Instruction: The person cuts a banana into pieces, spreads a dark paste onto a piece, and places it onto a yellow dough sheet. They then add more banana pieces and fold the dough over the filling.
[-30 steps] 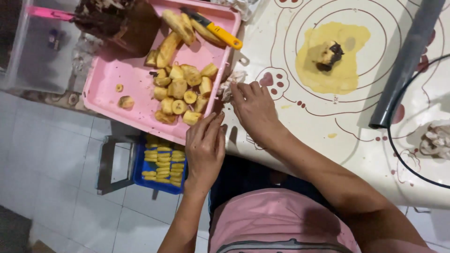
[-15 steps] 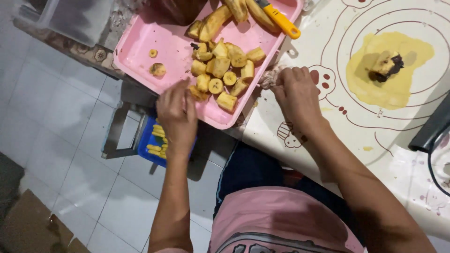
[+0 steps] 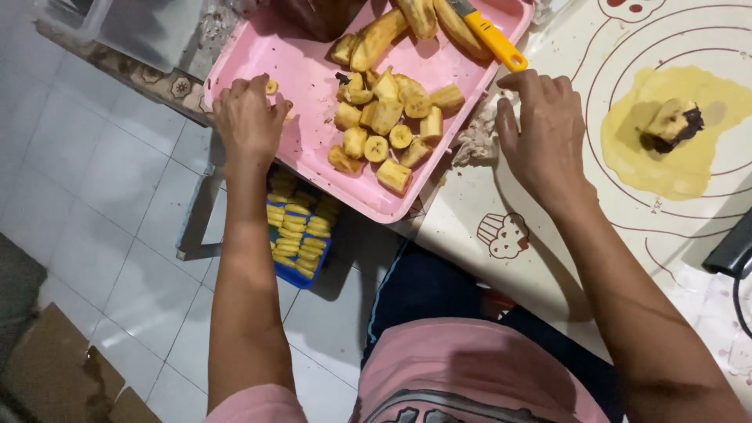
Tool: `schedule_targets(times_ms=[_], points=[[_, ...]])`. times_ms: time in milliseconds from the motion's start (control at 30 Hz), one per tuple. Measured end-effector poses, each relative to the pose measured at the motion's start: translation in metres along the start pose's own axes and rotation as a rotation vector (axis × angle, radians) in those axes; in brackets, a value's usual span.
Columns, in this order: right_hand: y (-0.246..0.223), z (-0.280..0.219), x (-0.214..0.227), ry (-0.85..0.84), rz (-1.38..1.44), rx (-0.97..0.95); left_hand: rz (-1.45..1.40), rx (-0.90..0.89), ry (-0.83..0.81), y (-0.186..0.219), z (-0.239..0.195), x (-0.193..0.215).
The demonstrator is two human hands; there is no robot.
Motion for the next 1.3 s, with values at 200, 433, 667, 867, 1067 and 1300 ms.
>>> schedule_targets(times_ms=[200,433,667,867,1067,1300], points=[[-0.004,0.01,-0.009,0.065,-0.001,0.06,0.031,0.081,-0.085,-0.037,0.028,-0.051],[-0.016,-0.004,0.014,0.125,0.213,0.128,-0.659,0.184,0.041,-0.008,0.029,-0.01],[-0.028,-0.007,0.014,-0.056,0.519,-0.096,-1.297,0.306,-0.077,0.068,0.007,0.026],[-0.04,-0.011,-0.008,-0.174,0.721,-0.183,-1.361,0.318,-0.24,0.157,-0.019,0.066],[-0.015,-0.033,0.019,-0.003,0.929,-0.202,-1.51,0.077,-0.232,0.244,-0.038,0.025],[0.076,-0.092,0.052,0.136,1.052,-0.452,-1.528,-0.069,-0.318,0.352,-0.042,0.024]])
Point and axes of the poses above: each hand's wrist, its own z-axis towards the middle knuckle, its own x-axis out of the back of the hand, y = z × x, the point moved 9 cm from there along z, towards the middle knuckle, and after that the axes turned 6 degrees about -x, right-handed, at the moved point
